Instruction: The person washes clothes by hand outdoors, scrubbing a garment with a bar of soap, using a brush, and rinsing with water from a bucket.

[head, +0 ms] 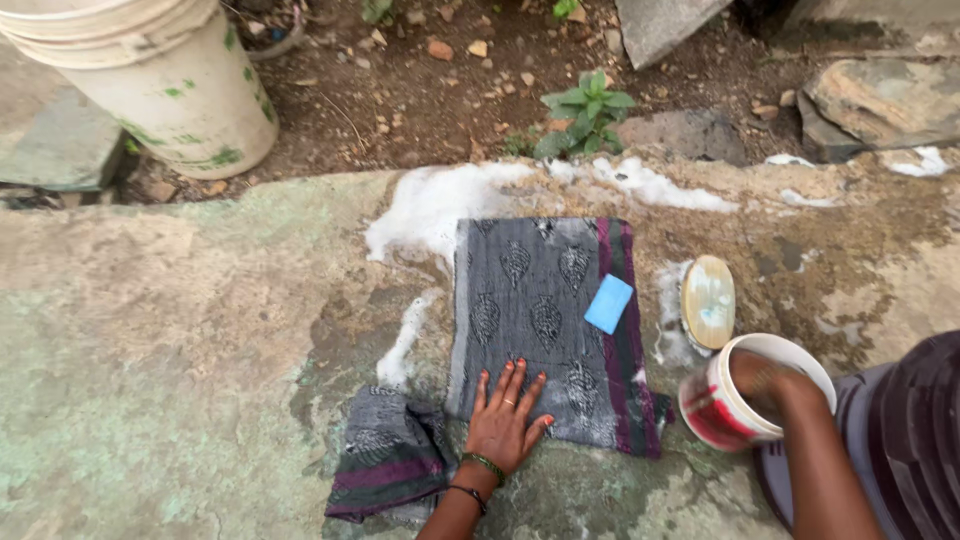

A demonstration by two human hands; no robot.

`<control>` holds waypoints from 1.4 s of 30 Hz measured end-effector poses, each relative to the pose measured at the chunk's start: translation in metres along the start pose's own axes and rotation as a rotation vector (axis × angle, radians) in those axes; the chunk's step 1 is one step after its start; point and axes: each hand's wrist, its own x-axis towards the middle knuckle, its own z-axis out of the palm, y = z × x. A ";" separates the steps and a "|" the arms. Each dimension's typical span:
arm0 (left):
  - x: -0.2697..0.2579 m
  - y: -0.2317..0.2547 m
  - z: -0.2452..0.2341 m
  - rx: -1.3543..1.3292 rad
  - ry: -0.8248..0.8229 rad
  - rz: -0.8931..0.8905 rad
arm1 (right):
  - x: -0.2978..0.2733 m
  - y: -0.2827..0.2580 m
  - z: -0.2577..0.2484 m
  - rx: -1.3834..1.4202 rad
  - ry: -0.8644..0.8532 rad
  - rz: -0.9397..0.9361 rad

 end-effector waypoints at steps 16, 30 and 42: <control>0.002 0.004 -0.005 -0.028 -0.152 -0.055 | -0.020 0.010 -0.090 1.085 -0.819 -0.030; 0.000 0.001 -0.003 -0.061 -0.084 -0.034 | -0.040 -0.033 0.190 0.085 -0.546 -0.698; -0.001 -0.002 0.005 -0.073 0.014 0.004 | -0.023 -0.003 0.239 -0.876 0.164 -1.160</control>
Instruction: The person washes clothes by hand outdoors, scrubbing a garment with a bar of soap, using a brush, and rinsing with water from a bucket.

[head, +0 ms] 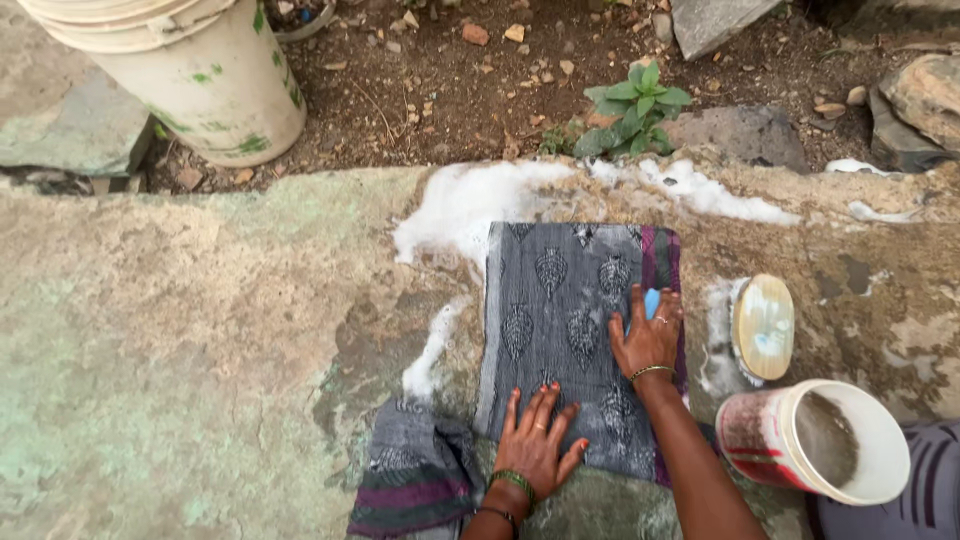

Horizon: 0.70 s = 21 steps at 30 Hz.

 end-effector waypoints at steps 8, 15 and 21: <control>0.002 -0.001 -0.008 0.002 -0.212 -0.044 | -0.026 -0.061 -0.026 0.255 -0.068 -0.928; 0.004 -0.013 0.016 -0.043 -0.082 0.001 | 0.079 -0.013 -0.007 0.002 -0.215 -0.324; 0.003 -0.016 0.025 0.001 -0.046 0.049 | -0.011 -0.084 -0.023 0.024 -0.432 -0.574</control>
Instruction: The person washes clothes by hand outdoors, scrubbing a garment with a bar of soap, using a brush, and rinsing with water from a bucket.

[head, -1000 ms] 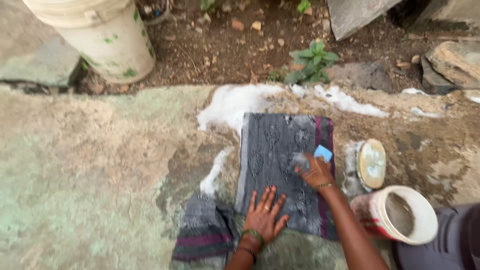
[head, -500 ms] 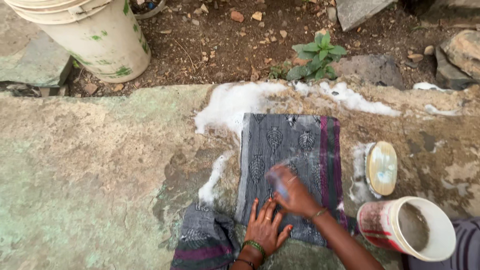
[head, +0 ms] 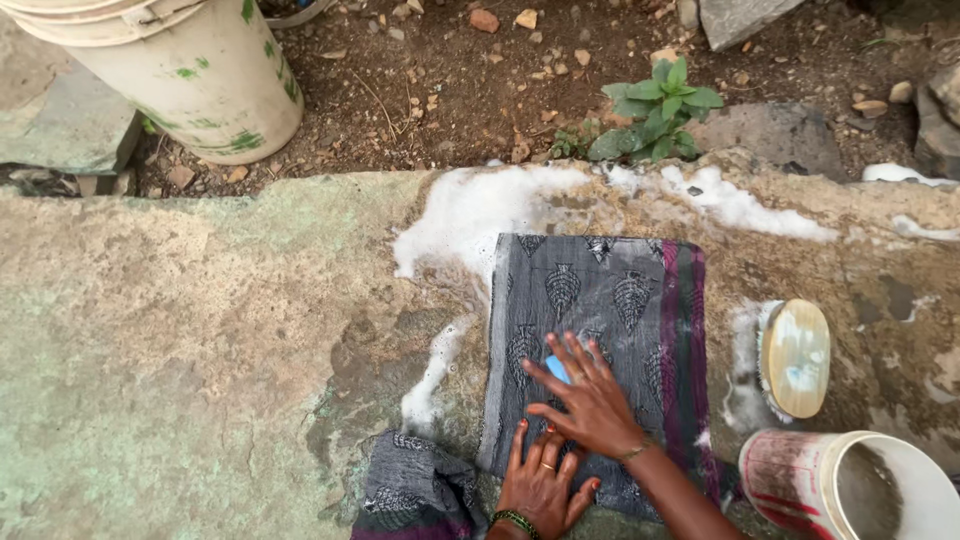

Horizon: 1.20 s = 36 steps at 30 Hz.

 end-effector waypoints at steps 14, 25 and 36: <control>-0.011 0.005 0.009 -0.060 0.143 0.011 | 0.121 0.113 0.044 0.012 0.465 0.614; -0.003 0.004 0.002 -0.035 0.022 -0.015 | 0.106 0.109 -0.008 0.175 0.318 0.664; -0.007 0.002 0.009 -0.035 0.144 -0.002 | 0.120 -0.016 -0.011 0.010 -0.165 -0.361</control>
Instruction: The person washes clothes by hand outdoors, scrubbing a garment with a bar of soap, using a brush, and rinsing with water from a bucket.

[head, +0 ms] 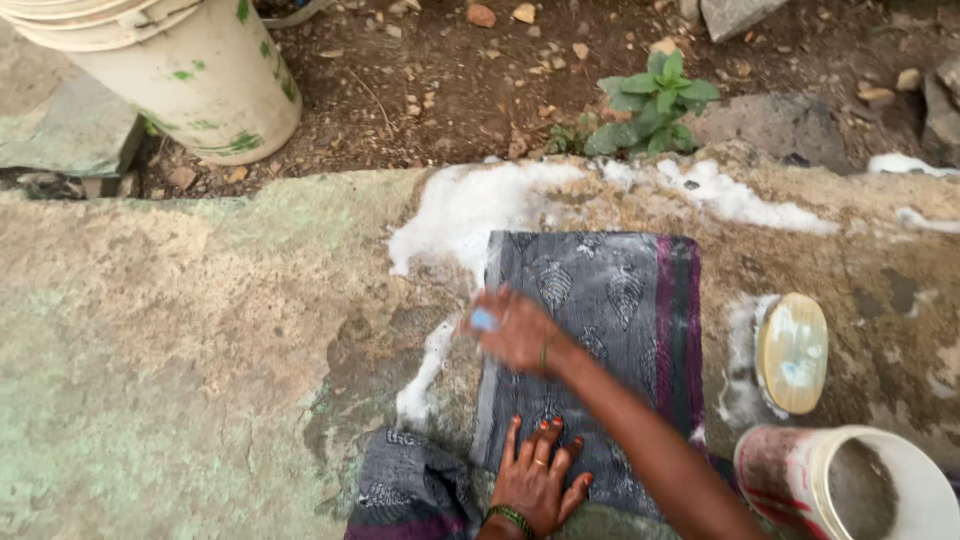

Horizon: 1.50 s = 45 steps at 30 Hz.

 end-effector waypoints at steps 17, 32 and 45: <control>0.009 0.010 -0.021 0.005 -0.119 -0.037 | -0.234 -0.034 0.056 0.137 0.235 1.234; 0.030 0.006 -0.043 0.014 0.249 -0.421 | -0.213 0.033 0.116 0.197 0.691 1.041; 0.082 -0.059 -0.050 -0.557 0.446 -0.837 | -0.215 -0.011 0.064 0.232 0.377 1.385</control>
